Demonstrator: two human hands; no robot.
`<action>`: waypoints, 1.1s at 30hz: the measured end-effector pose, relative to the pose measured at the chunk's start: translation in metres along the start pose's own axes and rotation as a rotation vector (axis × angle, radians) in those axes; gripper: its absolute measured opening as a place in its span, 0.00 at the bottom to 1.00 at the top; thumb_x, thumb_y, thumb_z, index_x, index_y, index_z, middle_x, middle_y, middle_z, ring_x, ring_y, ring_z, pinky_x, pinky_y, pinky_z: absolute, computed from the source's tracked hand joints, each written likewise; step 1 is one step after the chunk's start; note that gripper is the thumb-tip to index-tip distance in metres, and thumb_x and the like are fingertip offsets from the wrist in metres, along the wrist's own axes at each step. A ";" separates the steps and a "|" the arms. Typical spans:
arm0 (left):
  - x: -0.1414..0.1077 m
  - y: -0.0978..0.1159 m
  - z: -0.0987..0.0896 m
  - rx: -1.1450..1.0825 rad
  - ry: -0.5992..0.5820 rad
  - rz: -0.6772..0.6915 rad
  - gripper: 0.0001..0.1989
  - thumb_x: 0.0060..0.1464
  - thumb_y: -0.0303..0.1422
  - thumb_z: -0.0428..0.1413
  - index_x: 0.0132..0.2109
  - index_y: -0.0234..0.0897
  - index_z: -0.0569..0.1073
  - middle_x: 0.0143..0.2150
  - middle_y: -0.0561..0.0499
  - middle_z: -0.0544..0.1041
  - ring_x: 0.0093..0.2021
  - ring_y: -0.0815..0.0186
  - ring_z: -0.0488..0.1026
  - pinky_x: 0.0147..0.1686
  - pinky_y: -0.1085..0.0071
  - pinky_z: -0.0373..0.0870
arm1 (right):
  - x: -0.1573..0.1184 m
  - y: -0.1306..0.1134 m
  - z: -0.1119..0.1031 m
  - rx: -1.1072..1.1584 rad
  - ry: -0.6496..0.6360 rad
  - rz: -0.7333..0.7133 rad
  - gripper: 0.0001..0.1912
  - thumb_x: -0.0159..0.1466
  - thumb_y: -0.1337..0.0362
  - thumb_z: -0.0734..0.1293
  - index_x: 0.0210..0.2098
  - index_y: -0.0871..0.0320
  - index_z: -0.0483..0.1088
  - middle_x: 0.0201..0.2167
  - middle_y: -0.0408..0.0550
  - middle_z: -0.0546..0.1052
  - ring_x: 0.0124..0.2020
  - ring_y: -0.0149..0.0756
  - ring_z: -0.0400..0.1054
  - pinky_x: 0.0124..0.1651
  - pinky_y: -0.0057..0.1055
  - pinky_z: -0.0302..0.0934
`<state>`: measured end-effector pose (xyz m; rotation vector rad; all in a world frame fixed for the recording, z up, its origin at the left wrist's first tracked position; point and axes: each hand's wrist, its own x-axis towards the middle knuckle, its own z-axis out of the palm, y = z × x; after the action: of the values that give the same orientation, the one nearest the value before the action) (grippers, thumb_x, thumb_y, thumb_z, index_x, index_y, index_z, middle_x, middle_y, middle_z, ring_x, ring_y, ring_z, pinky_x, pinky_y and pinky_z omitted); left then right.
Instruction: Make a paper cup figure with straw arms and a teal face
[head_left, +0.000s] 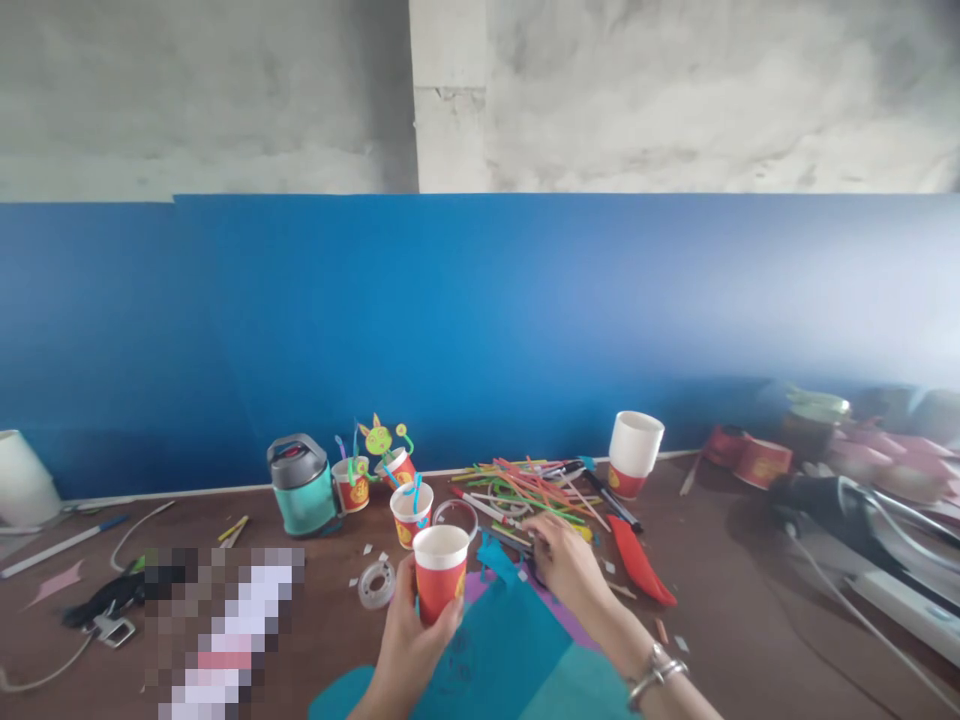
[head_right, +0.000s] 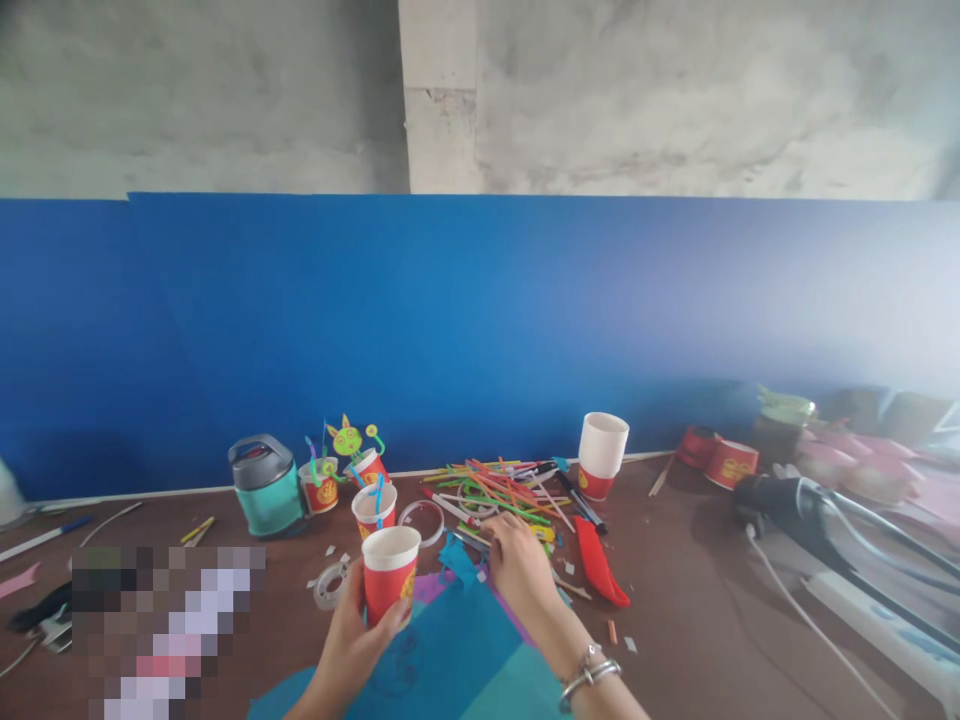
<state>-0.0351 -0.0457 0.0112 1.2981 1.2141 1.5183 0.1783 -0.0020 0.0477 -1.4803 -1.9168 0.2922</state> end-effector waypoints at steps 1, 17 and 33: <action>0.000 0.000 0.000 -0.052 -0.027 -0.025 0.24 0.45 0.40 0.64 0.48 0.34 0.69 0.37 0.45 0.76 0.36 0.56 0.73 0.35 0.66 0.71 | 0.000 0.010 0.001 -0.105 -0.056 0.024 0.19 0.55 0.79 0.57 0.37 0.59 0.75 0.38 0.54 0.78 0.44 0.45 0.71 0.49 0.38 0.62; -0.001 0.002 -0.004 -0.360 -0.073 -0.215 0.36 0.41 0.49 0.67 0.54 0.35 0.70 0.47 0.40 0.78 0.47 0.49 0.75 0.45 0.60 0.72 | -0.008 0.041 0.009 -0.283 -0.230 -0.076 0.27 0.54 0.76 0.61 0.51 0.55 0.72 0.44 0.53 0.73 0.49 0.47 0.65 0.53 0.41 0.58; 0.004 -0.001 -0.006 -0.525 -0.049 -0.297 0.31 0.42 0.49 0.67 0.50 0.37 0.73 0.45 0.42 0.79 0.49 0.49 0.75 0.46 0.58 0.72 | -0.013 0.020 0.015 0.877 -0.365 0.216 0.30 0.56 0.61 0.64 0.60 0.51 0.63 0.27 0.40 0.72 0.27 0.33 0.66 0.34 0.30 0.62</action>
<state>-0.0412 -0.0427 0.0105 0.7668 0.8493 1.4448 0.1854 -0.0043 0.0202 -1.0497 -1.5308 1.3791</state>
